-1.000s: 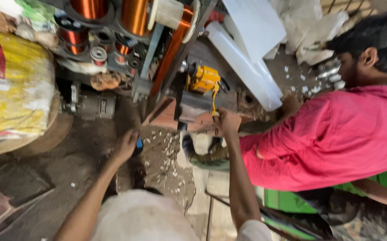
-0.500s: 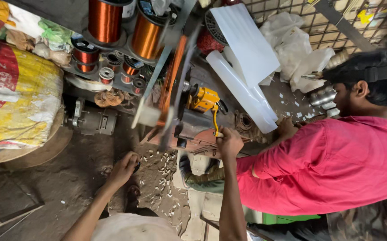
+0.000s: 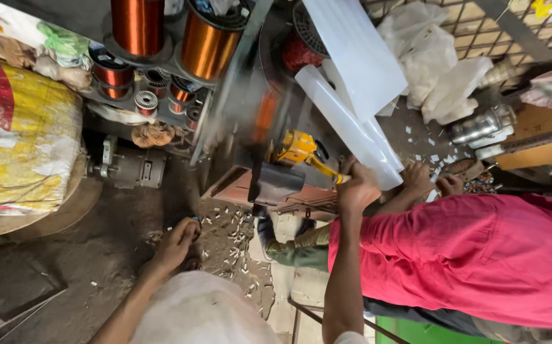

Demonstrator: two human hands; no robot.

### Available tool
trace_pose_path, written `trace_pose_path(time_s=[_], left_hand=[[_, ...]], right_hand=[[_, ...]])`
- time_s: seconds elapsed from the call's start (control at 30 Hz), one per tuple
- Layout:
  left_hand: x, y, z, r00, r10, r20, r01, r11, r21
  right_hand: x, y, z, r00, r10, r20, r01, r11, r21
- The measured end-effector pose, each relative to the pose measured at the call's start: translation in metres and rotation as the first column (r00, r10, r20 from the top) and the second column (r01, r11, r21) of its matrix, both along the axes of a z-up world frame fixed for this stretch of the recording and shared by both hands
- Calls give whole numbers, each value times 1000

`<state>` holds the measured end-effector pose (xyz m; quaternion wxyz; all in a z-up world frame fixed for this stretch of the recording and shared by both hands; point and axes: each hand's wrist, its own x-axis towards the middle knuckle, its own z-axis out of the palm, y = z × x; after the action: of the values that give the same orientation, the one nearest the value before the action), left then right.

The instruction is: The person operates a motorized coil winding machine, guiding copper wire onto a bobbin while it spins. They periodically stop the machine to adjust the wire and secure it with a thin tie.

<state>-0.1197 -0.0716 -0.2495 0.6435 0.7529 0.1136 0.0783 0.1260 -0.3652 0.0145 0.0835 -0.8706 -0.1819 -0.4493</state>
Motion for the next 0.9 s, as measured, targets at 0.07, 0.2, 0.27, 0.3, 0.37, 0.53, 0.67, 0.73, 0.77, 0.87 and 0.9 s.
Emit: trace_pose_path(time_s=[0.07, 0.2, 0.27, 0.3, 0.37, 0.53, 0.67, 0.73, 0.77, 0.87, 0.9], left_hand=[[2, 0, 7, 999, -18, -51, 16, 999, -39], [-1, -5, 17, 997, 9, -71, -10, 1000, -13], [0, -5, 18, 1000, 24, -8, -23, 1000, 12], [1, -5, 18, 998, -6, -68, 1, 997, -76], [-2, -7, 18, 981, -77, -176, 29, 966, -256], [-9, -14, 11, 991, -40, -124, 20, 987, -157], [-20, -17, 5, 997, -2, -79, -6, 995, -98], [-27, -17, 2, 996, 14, -86, -21, 996, -87], [-35, -20, 0, 995, 21, -93, -29, 996, -84], [-47, -22, -9, 995, 40, -89, -49, 994, -94], [-54, -23, -12, 995, 51, -84, -55, 997, -49]], right_hand=[[15, 2, 6, 999, -44, 20, 44, 999, -10], [44, 7, 16, 997, -57, -56, 58, 998, 18], [58, 12, 18, 988, -73, -136, 83, 994, 76], [65, 15, 18, 978, -96, -185, 115, 989, 95], [81, 21, 16, 950, -136, -281, 177, 976, 127], [121, 29, -8, 882, -209, -423, 271, 958, 92], [141, 26, -47, 780, -265, -567, 324, 946, 4], [147, 20, -68, 773, -234, -590, 259, 965, -44], [146, 15, -80, 766, -221, -604, 225, 972, -70], [142, 1, -116, 754, -208, -623, 187, 977, -100], [135, -4, -129, 755, -202, -623, 159, 979, -124]])
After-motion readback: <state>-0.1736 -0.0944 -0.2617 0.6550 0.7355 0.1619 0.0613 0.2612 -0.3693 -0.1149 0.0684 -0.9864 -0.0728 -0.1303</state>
